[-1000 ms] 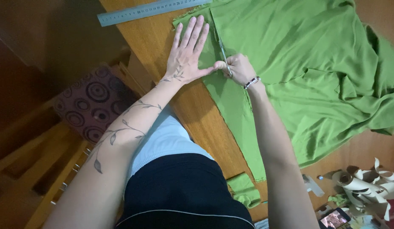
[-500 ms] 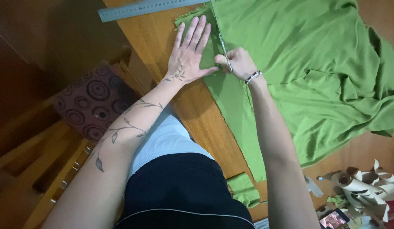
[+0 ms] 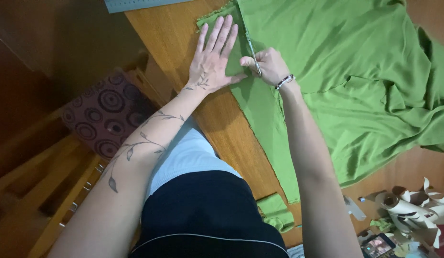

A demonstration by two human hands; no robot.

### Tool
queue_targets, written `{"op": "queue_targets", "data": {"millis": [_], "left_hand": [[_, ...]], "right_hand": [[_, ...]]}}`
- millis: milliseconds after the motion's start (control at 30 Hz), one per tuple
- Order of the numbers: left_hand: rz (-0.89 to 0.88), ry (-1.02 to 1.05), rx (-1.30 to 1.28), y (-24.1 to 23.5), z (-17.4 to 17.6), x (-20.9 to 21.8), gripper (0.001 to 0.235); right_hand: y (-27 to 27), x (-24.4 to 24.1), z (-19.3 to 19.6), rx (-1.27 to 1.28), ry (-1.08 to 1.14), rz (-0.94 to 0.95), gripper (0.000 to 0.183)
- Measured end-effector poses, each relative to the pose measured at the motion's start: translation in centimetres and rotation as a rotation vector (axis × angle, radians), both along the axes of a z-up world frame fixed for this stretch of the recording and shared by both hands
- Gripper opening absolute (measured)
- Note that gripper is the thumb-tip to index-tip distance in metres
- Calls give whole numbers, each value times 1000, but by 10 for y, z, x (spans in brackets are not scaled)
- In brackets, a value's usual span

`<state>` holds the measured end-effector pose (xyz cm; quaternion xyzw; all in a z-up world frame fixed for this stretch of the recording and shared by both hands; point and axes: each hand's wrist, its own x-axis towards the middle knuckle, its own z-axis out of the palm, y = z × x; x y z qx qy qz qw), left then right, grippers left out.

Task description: The person cuts a piece of green fabric using scissors, folds the cut piece, and then cuts another strip from the main fabric. They fold the second piece and place it aside before cleaning up loose threads from the table.

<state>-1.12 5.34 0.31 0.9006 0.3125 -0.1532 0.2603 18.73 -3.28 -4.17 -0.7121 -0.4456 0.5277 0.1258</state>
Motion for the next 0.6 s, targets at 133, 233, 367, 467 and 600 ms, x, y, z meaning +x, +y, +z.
{"op": "queue_targets", "data": {"millis": [133, 233, 367, 467, 600], "left_hand": [[4, -22, 22, 0, 0, -1, 114], [-6, -27, 33, 0, 0, -1, 113], [0, -45, 40, -1, -4, -1, 115], [10, -68, 63, -3, -8, -3, 114], [5, -72, 67, -6, -6, -9, 116]], "right_hand": [[-1, 1, -3, 44, -25, 32, 68], [-1, 1, -3, 59, -16, 30, 66], [1, -1, 3, 20, 3, 1, 67], [2, -2, 8, -31, -1, 7, 72], [-12, 7, 30, -102, 21, 27, 46]]}}
